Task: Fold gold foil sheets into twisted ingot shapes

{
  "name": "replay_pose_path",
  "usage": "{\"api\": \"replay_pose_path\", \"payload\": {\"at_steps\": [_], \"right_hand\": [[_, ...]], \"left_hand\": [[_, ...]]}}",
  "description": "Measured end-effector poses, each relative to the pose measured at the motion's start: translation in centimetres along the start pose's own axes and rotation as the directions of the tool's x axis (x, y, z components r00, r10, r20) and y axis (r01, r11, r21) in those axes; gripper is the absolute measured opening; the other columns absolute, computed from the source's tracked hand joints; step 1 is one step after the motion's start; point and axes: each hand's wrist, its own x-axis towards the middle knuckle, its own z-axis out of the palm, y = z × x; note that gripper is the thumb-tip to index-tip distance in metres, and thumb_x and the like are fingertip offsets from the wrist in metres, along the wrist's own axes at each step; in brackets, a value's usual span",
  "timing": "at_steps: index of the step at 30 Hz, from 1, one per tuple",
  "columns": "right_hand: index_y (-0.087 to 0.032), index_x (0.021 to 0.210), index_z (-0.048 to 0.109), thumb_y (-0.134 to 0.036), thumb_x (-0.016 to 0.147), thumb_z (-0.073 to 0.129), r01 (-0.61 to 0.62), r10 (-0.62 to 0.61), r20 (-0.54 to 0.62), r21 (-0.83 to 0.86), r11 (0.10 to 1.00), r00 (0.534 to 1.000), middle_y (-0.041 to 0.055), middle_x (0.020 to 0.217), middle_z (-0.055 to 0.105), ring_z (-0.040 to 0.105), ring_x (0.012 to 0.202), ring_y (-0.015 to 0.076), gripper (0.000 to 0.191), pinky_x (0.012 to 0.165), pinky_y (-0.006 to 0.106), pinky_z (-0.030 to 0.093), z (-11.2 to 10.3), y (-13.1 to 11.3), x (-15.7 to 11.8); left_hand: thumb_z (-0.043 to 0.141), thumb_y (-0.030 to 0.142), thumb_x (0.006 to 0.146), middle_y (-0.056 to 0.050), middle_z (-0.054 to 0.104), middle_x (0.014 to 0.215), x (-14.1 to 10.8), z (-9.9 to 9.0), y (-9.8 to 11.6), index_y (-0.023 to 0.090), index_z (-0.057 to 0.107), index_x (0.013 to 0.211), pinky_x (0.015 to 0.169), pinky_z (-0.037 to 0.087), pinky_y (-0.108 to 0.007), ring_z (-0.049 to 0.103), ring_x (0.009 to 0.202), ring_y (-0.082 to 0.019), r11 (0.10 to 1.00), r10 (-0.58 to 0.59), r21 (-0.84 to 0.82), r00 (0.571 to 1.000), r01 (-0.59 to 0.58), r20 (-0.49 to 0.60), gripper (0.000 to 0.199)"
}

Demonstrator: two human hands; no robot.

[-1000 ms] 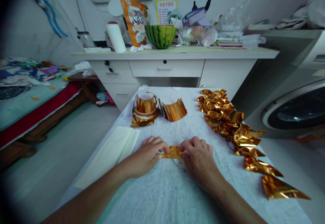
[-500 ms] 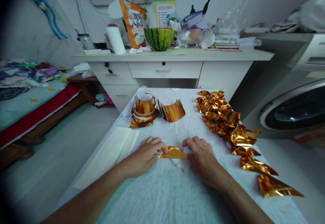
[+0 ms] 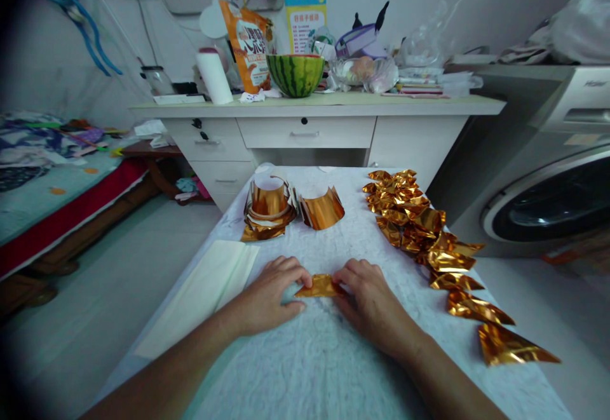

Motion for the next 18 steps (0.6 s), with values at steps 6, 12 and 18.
{"api": "replay_pose_path", "payload": {"at_steps": [6, 12, 18], "right_hand": [[-0.021, 0.099, 0.065, -0.017, 0.091, 0.052, 0.046, -0.046, 0.001, 0.023, 0.999, 0.999, 0.0057, 0.090, 0.060, 0.055, 0.086, 0.0202, 0.016, 0.078, 0.035, 0.043, 0.01, 0.17, -0.01], [-0.019, 0.094, 0.065, -0.016, 0.093, 0.046, 0.062, -0.061, -0.046, 0.034, 0.997, 0.997, 0.0063, 0.087, 0.060, 0.055, 0.083, 0.0193, 0.019, 0.074, 0.033, 0.044, -0.06, 0.04, -0.15], [-0.018, 0.089, 0.062, -0.020, 0.095, 0.043, 0.042, -0.037, -0.058, 0.074, 0.996, 0.998, 0.0055, 0.083, 0.062, 0.057, 0.080, 0.0184, 0.021, 0.071, 0.031, 0.045, -0.20, -0.18, -0.13]], "left_hand": [[0.064, 0.014, 0.071, -0.001, 0.061, 0.093, 0.30, 0.08, 0.09, 0.021, 0.061, 0.091, 0.085, 0.039, -0.033, 0.054, 0.093, -0.020, 0.998, 0.001, -0.057, 0.999, -0.004, -0.046, 0.021], [0.060, 0.010, 0.073, 0.001, 0.062, 0.087, 0.41, 0.48, -0.06, 0.020, 0.062, 0.094, 0.073, 0.042, -0.026, 0.056, 0.079, -0.015, 0.981, -0.040, -0.191, 0.995, 0.022, -0.092, 0.023], [0.056, 0.013, 0.081, 0.000, 0.062, 0.087, 0.36, 0.21, 0.19, 0.020, 0.063, 0.090, 0.073, 0.043, -0.025, 0.058, 0.080, -0.015, 0.968, -0.026, -0.249, 0.990, -0.010, -0.141, 0.013]]}}
